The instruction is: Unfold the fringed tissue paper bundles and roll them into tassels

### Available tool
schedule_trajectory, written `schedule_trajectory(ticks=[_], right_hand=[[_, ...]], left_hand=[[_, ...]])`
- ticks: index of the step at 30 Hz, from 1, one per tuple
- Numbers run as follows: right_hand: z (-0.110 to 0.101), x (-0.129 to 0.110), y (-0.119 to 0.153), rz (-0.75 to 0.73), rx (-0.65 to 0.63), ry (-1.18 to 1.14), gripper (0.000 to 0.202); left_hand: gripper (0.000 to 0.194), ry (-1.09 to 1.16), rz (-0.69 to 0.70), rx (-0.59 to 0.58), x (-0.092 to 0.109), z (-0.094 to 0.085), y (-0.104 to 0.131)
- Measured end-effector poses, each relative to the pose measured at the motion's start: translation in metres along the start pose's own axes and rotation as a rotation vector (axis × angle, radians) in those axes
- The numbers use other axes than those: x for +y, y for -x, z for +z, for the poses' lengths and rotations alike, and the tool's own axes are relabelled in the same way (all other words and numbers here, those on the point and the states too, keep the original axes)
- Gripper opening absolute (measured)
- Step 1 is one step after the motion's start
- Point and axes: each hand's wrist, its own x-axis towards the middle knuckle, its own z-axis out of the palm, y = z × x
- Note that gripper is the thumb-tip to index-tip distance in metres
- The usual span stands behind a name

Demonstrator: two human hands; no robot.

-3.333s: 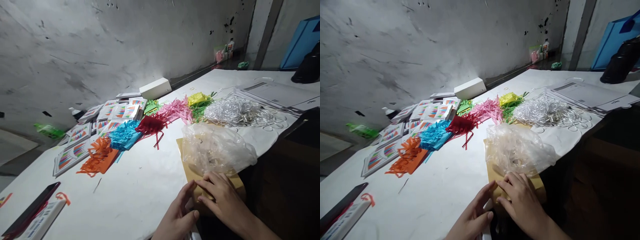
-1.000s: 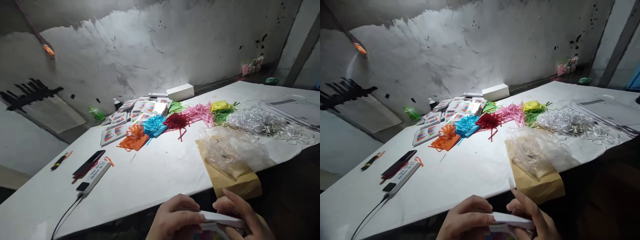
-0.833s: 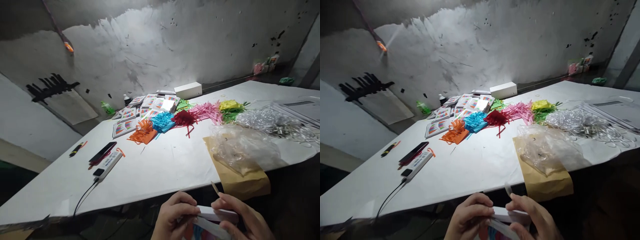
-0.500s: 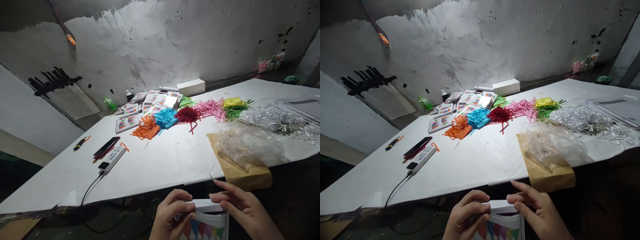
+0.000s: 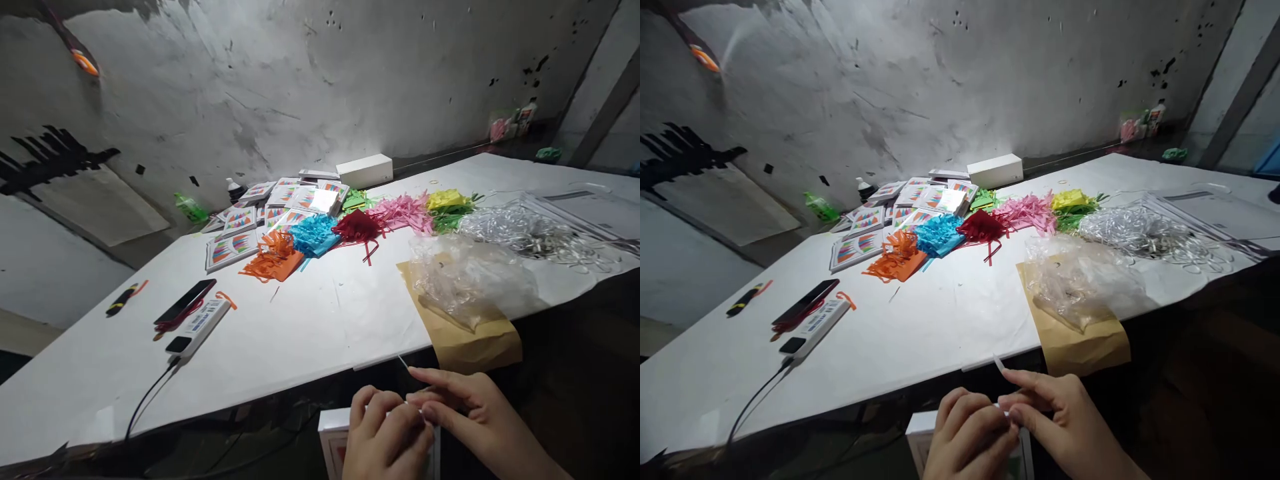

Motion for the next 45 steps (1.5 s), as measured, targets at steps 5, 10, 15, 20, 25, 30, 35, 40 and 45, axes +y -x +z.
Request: schedule_trajectory(ticks=[5,10,15,20,25,30,35,40,45], right_hand=[[-0.005,0.004,0.008,-0.145,0.027,0.113,0.033],[-0.004,0.013,0.013,-0.423,0.148,0.253,0.056],[0.011,0.023,0.011,-0.507,0.276,0.321,0.051],[0.0,0.019,0.004,-0.481,0.356,0.381,0.048],[-0.01,-0.008,0.0,-0.528,0.334,0.352,0.011],[0.005,-0.024,-0.012,-0.38,-0.159,0.195,0.007],[0.01,-0.014,-0.026,-0.078,-0.27,0.05,0.015],[0.017,-0.001,-0.024,-0.045,-0.231,-0.007,0.018],[0.023,0.004,-0.019,-0.147,-0.144,0.034,0.015]], left_hand=[[0.015,-0.029,-0.101,-0.023,-0.002,-0.006,0.003],[0.009,-0.088,-0.119,-0.055,-0.018,-0.025,0.017],[0.009,-0.086,-0.127,-0.049,-0.03,-0.036,0.025],[0.01,0.052,-0.131,-0.131,-0.036,-0.04,0.023],[0.016,0.188,-0.34,0.006,-0.04,-0.038,0.032],[0.017,0.304,-0.344,-0.002,-0.04,-0.039,0.036],[0.01,0.45,-0.349,0.016,-0.044,-0.039,0.039],[0.018,0.546,-0.553,-0.016,-0.042,-0.04,0.039],[0.01,0.59,-0.671,0.028,-0.04,-0.032,0.044]])
